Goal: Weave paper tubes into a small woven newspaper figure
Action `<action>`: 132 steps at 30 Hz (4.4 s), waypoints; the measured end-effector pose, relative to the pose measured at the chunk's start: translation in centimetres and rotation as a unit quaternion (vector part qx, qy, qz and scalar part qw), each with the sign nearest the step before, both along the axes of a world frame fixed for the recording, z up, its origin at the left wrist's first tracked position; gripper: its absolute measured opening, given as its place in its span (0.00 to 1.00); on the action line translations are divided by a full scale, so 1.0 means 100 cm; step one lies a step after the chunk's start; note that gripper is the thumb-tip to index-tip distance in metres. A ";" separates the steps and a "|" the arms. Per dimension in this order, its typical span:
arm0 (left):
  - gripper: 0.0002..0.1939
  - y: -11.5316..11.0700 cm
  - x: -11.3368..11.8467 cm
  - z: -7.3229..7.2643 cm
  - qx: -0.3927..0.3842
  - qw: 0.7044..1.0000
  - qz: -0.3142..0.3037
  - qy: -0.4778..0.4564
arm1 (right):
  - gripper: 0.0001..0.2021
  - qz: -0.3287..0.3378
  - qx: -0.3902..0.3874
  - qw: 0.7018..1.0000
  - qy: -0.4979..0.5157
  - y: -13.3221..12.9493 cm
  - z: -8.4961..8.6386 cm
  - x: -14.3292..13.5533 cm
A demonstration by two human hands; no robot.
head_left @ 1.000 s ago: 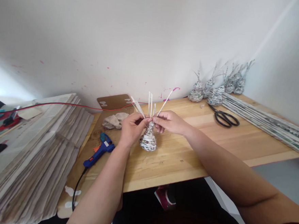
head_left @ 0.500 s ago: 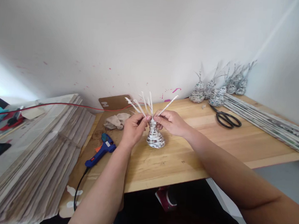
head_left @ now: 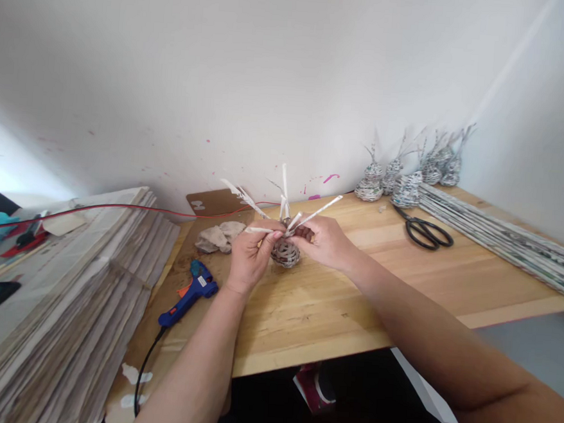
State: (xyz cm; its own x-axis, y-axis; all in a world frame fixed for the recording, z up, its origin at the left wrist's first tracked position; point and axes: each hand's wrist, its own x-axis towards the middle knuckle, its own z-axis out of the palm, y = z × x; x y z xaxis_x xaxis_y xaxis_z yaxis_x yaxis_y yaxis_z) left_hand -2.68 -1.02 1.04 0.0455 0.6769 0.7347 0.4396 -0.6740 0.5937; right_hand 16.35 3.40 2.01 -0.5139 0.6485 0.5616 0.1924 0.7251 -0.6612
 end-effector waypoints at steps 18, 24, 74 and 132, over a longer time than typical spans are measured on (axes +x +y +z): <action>0.05 -0.001 -0.001 0.003 0.018 0.996 0.012 0.085 | 0.07 -0.002 -0.065 0.998 -0.011 0.000 0.000 0.001; 0.07 0.002 -0.003 0.002 0.010 0.996 0.003 0.093 | 0.11 0.048 -0.082 0.995 0.002 0.008 -0.003 0.005; 0.11 -0.008 0.009 0.003 -0.051 0.992 0.083 -0.080 | 0.08 -0.100 -0.108 0.988 0.043 -0.005 -0.009 -0.013; 0.08 0.001 0.007 0.007 -0.159 0.975 -0.073 -0.135 | 0.11 0.066 -0.247 0.966 0.019 0.007 0.005 0.005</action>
